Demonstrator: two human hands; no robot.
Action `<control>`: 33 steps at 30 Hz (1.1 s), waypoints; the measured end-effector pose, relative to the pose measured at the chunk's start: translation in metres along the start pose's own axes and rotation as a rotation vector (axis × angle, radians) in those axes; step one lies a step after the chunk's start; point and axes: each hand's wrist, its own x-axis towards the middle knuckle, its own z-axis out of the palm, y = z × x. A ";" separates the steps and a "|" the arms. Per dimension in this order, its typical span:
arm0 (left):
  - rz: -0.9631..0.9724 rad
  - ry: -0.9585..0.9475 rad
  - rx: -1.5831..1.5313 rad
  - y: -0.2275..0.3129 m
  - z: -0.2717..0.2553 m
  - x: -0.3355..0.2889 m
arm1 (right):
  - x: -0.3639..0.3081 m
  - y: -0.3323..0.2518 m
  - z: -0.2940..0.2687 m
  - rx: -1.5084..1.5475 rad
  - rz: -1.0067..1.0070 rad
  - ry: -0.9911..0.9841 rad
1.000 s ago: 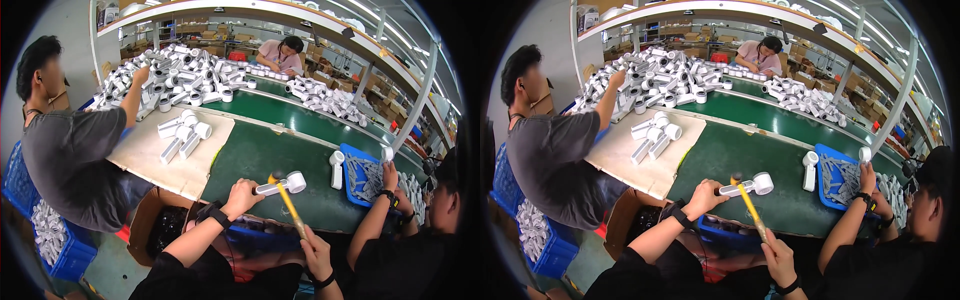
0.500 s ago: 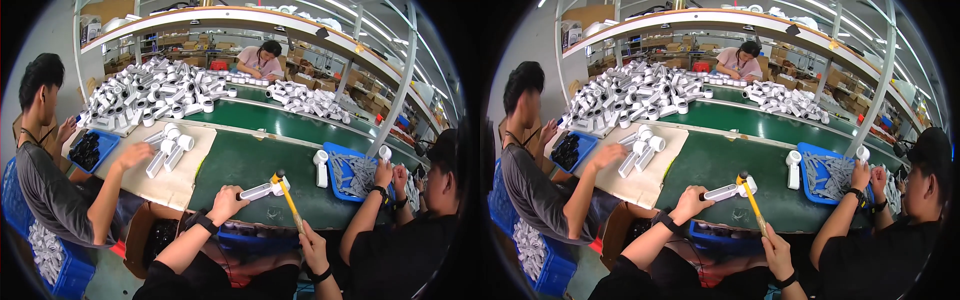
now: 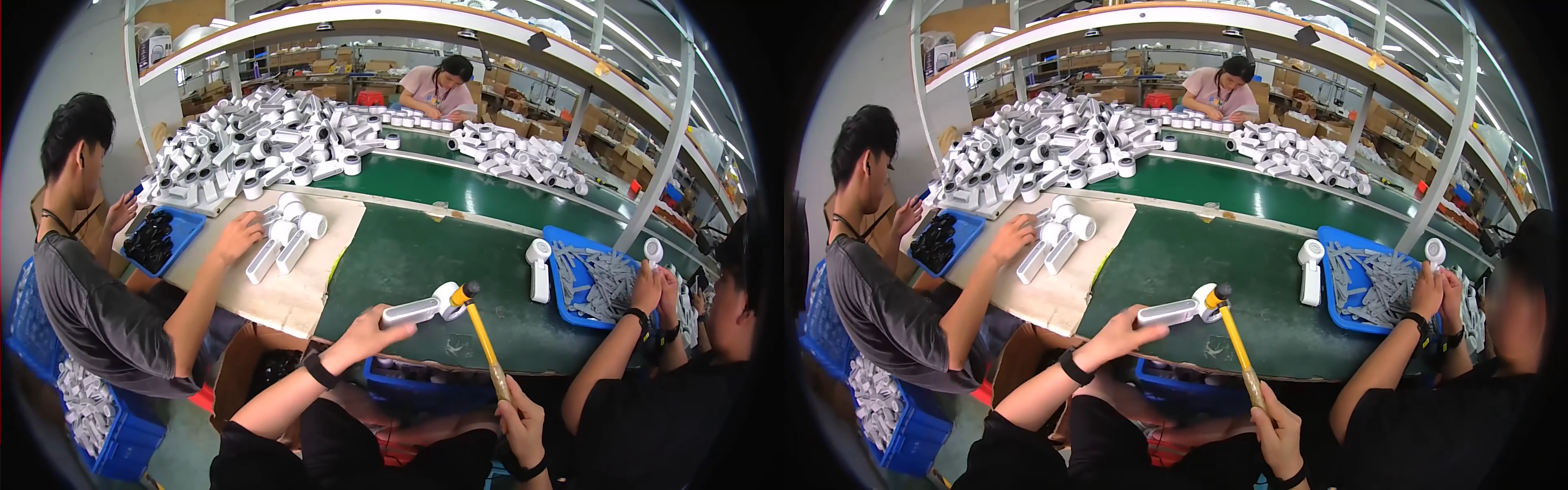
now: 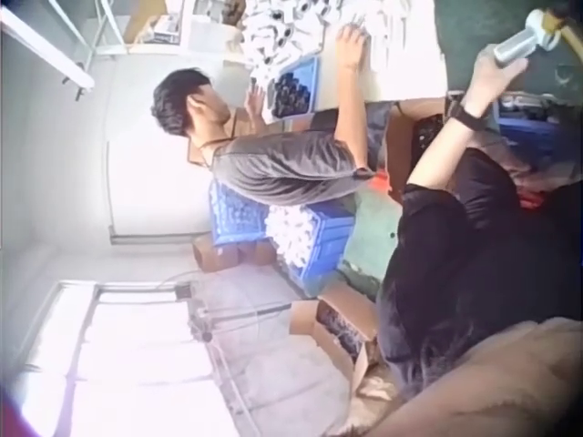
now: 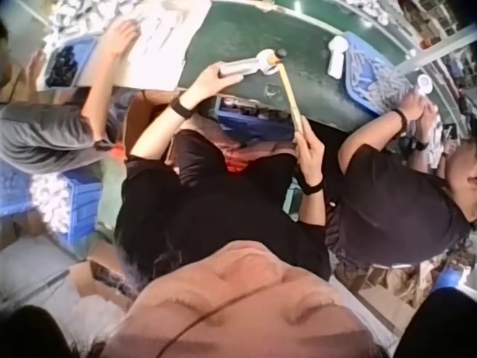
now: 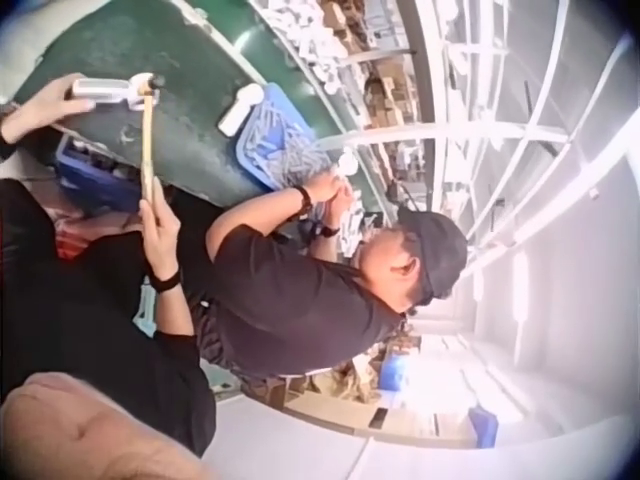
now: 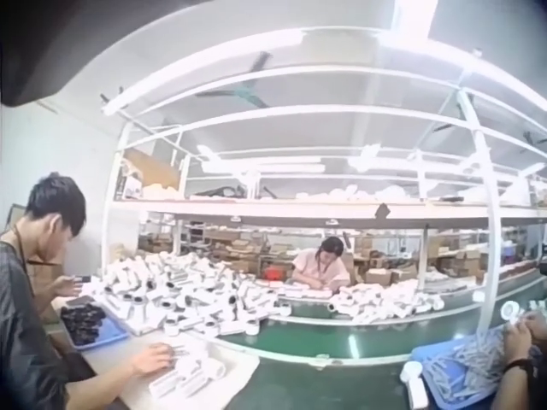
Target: The person assembles a handheld fan by placing a small component into the handle and tapping it into place with a yellow hammer. They then fit a fan head onto the handle and set the completed fan aside.
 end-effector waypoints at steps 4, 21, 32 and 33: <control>0.246 0.203 0.258 -0.006 0.004 0.007 | 0.011 -0.006 0.006 -0.193 -0.067 -0.100; 0.198 0.216 0.115 -0.013 0.015 0.009 | 0.021 -0.015 0.025 -0.440 -0.244 -0.152; 0.092 0.308 0.234 -0.024 0.026 0.002 | 0.012 -0.028 0.034 -0.388 -0.351 -0.222; 0.131 0.329 0.220 -0.026 0.027 0.002 | 0.007 -0.028 0.034 -0.342 -0.372 -0.181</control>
